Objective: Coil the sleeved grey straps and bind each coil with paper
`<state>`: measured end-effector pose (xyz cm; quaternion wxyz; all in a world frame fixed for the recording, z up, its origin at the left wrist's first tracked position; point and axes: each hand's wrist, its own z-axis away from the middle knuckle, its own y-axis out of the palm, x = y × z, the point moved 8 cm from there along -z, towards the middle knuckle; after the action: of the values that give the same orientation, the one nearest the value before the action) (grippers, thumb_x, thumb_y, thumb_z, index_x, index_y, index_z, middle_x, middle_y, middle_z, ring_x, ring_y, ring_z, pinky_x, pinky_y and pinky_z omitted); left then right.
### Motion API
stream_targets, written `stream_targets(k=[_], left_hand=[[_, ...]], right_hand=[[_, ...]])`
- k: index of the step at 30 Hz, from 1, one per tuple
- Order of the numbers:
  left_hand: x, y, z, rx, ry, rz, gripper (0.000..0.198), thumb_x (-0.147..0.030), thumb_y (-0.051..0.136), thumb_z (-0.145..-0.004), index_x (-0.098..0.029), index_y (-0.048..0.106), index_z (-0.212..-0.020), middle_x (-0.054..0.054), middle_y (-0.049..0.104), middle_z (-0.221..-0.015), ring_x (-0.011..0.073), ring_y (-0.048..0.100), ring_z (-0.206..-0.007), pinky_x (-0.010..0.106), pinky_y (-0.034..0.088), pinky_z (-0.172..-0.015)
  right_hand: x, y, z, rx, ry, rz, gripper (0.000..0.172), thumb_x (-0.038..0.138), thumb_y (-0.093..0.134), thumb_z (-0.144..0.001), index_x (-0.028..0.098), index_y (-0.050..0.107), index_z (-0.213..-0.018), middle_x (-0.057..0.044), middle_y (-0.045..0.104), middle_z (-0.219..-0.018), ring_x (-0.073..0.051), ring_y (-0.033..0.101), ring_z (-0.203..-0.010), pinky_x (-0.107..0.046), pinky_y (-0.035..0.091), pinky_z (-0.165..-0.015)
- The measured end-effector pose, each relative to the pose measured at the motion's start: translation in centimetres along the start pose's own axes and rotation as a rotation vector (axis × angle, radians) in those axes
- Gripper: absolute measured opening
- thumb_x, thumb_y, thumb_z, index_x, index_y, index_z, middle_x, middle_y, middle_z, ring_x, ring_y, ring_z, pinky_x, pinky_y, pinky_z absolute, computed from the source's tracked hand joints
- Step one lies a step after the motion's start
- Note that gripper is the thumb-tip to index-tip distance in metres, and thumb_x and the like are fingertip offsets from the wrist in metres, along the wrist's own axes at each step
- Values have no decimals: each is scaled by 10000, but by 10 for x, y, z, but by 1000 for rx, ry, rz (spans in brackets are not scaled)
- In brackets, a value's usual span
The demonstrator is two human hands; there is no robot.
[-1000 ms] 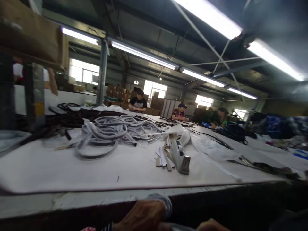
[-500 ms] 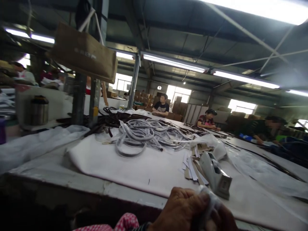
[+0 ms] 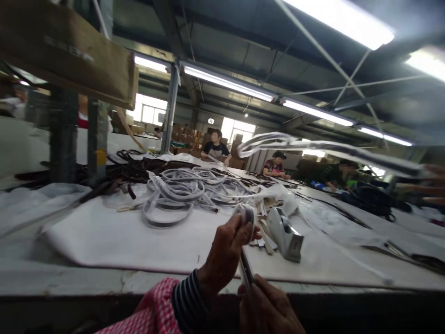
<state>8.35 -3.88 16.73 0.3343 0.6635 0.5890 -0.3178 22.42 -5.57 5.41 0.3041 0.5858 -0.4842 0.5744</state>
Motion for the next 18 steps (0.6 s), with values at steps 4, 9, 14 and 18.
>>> stream_targets(k=[4, 9, 14, 18], left_hand=[[6, 20, 22, 264, 593, -790, 298, -205, 329, -1051, -141, 602, -950, 78, 665, -770, 225, 638, -700, 323, 459, -614], [22, 17, 31, 523, 681, -1068, 231, -327, 412, -1050, -157, 520, -937, 53, 649, -775, 204, 583, -624, 332, 384, -551], [31, 17, 32, 708, 514, -1149, 190, -346, 530, -1004, -173, 517, -927, 49, 670, -826, 202, 581, -652, 332, 319, -552], [36, 4, 24, 721, 249, -1139, 208, -323, 493, -1017, -192, 533, -860, 17, 648, -765, 176, 565, -634, 307, 281, -564]], right_hand=[[-3, 14, -12, 186, 226, -313, 451, 605, 639, -889, 155, 624, -895, -6, 588, -643, -104, 552, -524, -202, 461, -480], [9, -4, -25, 199, 290, -274, 470, 610, 673, -845, 146, 599, -856, 58, 496, -503, -52, 387, -358, -157, 312, -349], [39, -15, -40, 366, 196, 78, 368, 511, 607, -901, 144, 620, -918, 33, 560, -570, -65, 425, -389, -170, 315, -376], [65, -33, -41, 331, -57, 464, 334, 467, 586, -950, 176, 609, -1112, -25, 659, -855, -127, 592, -635, -235, 467, -583]])
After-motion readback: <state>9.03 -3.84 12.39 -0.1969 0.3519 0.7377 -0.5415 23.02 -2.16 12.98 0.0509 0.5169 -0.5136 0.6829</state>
